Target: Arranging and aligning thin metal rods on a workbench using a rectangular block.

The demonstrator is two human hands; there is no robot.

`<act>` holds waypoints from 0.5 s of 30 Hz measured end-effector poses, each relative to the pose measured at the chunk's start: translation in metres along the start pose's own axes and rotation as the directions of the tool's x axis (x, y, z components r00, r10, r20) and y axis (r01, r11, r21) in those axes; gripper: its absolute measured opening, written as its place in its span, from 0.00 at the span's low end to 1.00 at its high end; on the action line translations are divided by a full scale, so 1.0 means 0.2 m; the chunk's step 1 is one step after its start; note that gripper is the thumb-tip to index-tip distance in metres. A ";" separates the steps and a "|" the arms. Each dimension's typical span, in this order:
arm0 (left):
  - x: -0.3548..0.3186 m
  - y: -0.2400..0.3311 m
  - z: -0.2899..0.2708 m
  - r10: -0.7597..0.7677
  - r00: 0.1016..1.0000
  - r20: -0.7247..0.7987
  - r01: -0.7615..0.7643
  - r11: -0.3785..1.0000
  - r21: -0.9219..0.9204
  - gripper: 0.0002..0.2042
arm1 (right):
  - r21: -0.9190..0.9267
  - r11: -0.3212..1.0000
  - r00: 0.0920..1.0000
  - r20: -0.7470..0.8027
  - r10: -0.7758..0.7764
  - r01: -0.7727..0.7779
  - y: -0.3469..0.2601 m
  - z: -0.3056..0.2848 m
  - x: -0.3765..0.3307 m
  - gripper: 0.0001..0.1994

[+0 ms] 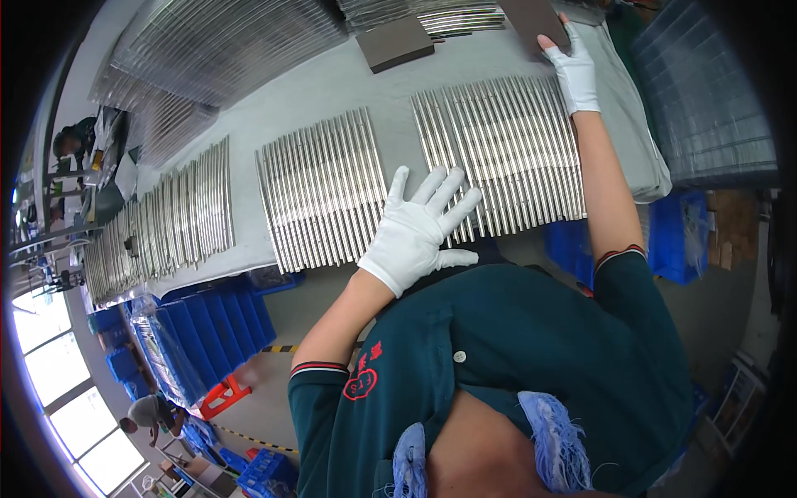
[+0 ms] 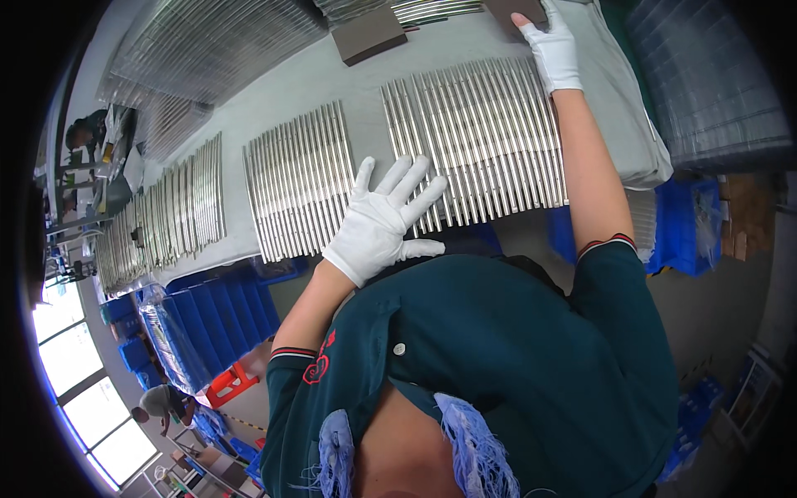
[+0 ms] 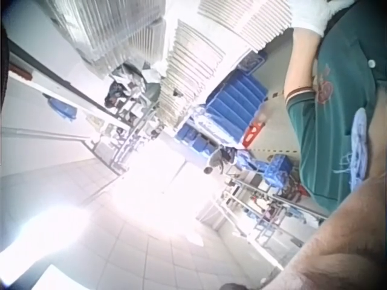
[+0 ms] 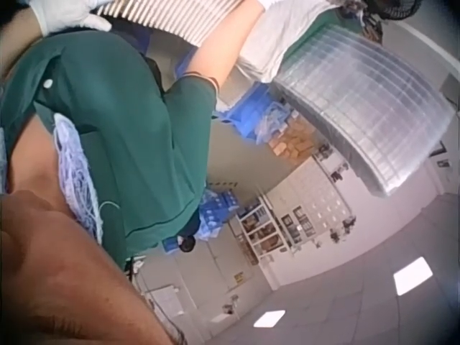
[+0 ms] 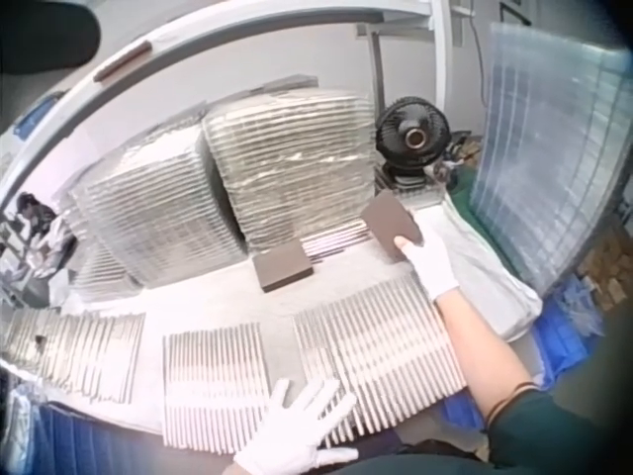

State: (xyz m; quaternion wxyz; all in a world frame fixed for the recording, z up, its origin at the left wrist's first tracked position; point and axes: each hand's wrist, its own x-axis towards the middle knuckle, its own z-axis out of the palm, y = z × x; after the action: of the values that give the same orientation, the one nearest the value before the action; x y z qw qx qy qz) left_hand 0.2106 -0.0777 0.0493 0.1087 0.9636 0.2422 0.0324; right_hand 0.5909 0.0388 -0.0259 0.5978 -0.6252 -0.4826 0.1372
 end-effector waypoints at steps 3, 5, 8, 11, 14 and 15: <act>-0.08 -0.02 -0.08 -0.093 0.991 0.098 0.091 0.996 0.024 0.45 | 0.077 0.997 0.999 -0.034 0.022 -0.019 0.01 -0.01 0.00 0.34; -0.11 -0.04 -0.10 -0.127 0.988 0.086 0.125 0.992 0.026 0.46 | -0.195 0.975 0.994 -0.038 0.098 -0.104 0.00 -0.02 0.00 0.34; -0.09 -0.03 -0.09 -0.083 0.997 -0.004 0.084 0.995 0.063 0.46 | -0.105 0.994 0.999 -0.034 0.023 -0.027 -0.03 0.01 0.00 0.31; 0.04 0.02 -0.06 -0.005 0.999 0.046 0.004 1.000 0.029 0.47 | 0.024 0.998 0.998 -0.038 0.053 -0.052 -0.09 0.03 -0.02 0.34; 0.16 0.07 0.01 0.075 0.996 0.041 -0.074 0.997 -0.014 0.46 | 0.141 0.985 0.993 -0.042 0.108 -0.101 -0.12 0.04 -0.02 0.33; 0.19 0.09 0.03 0.113 0.993 0.023 -0.112 0.993 -0.030 0.46 | 0.139 0.985 0.993 -0.045 0.106 -0.099 -0.10 0.04 -0.01 0.33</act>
State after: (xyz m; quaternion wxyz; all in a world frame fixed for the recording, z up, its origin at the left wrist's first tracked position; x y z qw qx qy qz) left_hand 0.2536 -0.0760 0.0469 0.1235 0.9743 0.1857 0.0301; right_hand 0.5748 0.0374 -0.0104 0.6440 -0.6101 -0.4233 0.1841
